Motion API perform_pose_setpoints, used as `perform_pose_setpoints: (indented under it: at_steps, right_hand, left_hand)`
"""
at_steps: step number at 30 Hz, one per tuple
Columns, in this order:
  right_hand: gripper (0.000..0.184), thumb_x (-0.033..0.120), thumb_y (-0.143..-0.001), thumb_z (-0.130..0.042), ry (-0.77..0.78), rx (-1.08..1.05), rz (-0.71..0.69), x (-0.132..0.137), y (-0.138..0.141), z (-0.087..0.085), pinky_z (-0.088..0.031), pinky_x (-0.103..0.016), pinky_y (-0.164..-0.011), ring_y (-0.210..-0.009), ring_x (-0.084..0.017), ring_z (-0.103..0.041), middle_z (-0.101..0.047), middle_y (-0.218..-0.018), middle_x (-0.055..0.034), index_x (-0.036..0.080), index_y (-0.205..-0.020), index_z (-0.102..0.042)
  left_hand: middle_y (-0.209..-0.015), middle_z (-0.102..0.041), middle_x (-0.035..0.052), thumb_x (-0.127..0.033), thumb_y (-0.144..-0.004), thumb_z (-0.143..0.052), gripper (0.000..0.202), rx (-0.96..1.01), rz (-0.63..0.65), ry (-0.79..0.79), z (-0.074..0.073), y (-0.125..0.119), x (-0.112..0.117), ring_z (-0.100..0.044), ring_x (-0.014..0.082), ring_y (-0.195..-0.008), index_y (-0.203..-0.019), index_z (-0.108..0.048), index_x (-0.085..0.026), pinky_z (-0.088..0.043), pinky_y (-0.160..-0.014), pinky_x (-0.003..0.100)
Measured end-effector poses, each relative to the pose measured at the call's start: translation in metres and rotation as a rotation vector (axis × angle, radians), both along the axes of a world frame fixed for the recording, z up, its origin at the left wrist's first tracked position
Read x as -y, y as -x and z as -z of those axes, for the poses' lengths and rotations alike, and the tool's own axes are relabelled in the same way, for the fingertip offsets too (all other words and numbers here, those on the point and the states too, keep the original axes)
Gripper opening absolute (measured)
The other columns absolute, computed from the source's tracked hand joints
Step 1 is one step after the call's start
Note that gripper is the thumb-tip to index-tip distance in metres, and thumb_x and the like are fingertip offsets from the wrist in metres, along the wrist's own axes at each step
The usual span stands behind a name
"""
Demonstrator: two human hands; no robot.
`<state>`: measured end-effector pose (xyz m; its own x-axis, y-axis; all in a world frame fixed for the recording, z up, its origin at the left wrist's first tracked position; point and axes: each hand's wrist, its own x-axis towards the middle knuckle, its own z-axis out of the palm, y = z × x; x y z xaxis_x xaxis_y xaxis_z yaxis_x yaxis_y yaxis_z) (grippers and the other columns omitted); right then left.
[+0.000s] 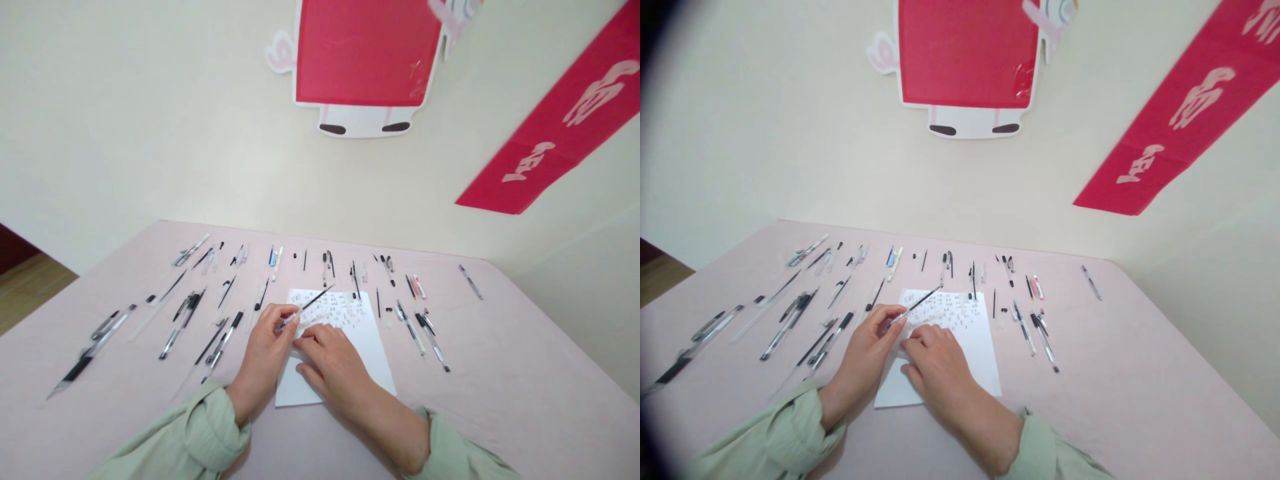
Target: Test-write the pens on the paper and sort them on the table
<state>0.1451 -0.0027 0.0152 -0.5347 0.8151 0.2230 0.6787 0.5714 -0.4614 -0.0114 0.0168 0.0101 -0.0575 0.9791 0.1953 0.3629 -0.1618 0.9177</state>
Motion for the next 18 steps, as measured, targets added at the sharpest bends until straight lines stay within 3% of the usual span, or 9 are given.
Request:
perform_pose_setpoints:
  at_steps: [4, 8, 13, 18]
  right_hand:
    - [0.013, 0.012, -0.082, -0.059, 0.008, -0.028, -0.007, -0.003, 0.001, 0.0, -0.042, -0.034, -0.078, -0.09, -0.021, -0.055, -0.062, -0.094, -0.0048, 0.022, -0.09, -0.062]
    - [0.014, 0.012, -0.082, -0.055, 0.216, -0.35, 0.11, -0.014, -0.017, -0.001, -0.044, -0.03, -0.074, -0.08, -0.017, -0.057, -0.063, -0.086, -0.0015, 0.022, -0.09, -0.06]
    - [0.009, 0.024, -0.08, -0.058, 0.372, -0.713, 0.313, -0.032, -0.036, 0.005, -0.045, -0.027, -0.066, -0.071, -0.014, -0.057, -0.06, -0.08, 0.0001, 0.02, -0.089, -0.059]
    - [0.018, 0.034, -0.077, -0.065, 0.496, -0.882, 0.334, -0.039, -0.039, 0.008, -0.049, -0.029, -0.069, -0.07, -0.015, -0.058, -0.06, -0.077, 0.0004, 0.02, -0.088, -0.061]
  left_hand:
    - [-0.095, -0.063, 0.0038, -0.033, -0.087, -0.051, 0.018, -0.001, 0.0, -0.002, 0.0, 0.0, 0.0, -0.059, 0.0187, -0.088, -0.093, -0.063, -0.021, -0.05, -0.079, 0.032]
    - [-0.098, -0.062, 0.0032, -0.034, -0.087, -0.052, 0.019, 0.002, 0.02, 0.019, 0.003, 0.002, -0.001, -0.059, 0.0185, -0.091, -0.096, -0.063, -0.022, -0.049, -0.078, 0.03]
    - [-0.099, -0.062, 0.0035, -0.033, -0.088, -0.051, 0.018, 0.002, 0.025, 0.032, 0.004, 0.003, -0.001, -0.059, 0.0189, -0.095, -0.096, -0.063, -0.022, -0.049, -0.08, 0.031]
    - [-0.097, -0.063, 0.0046, -0.034, -0.087, -0.051, 0.019, 0.005, 0.026, 0.038, 0.0, 0.002, -0.002, -0.06, 0.0201, -0.092, -0.093, -0.064, -0.022, -0.05, -0.078, 0.032]
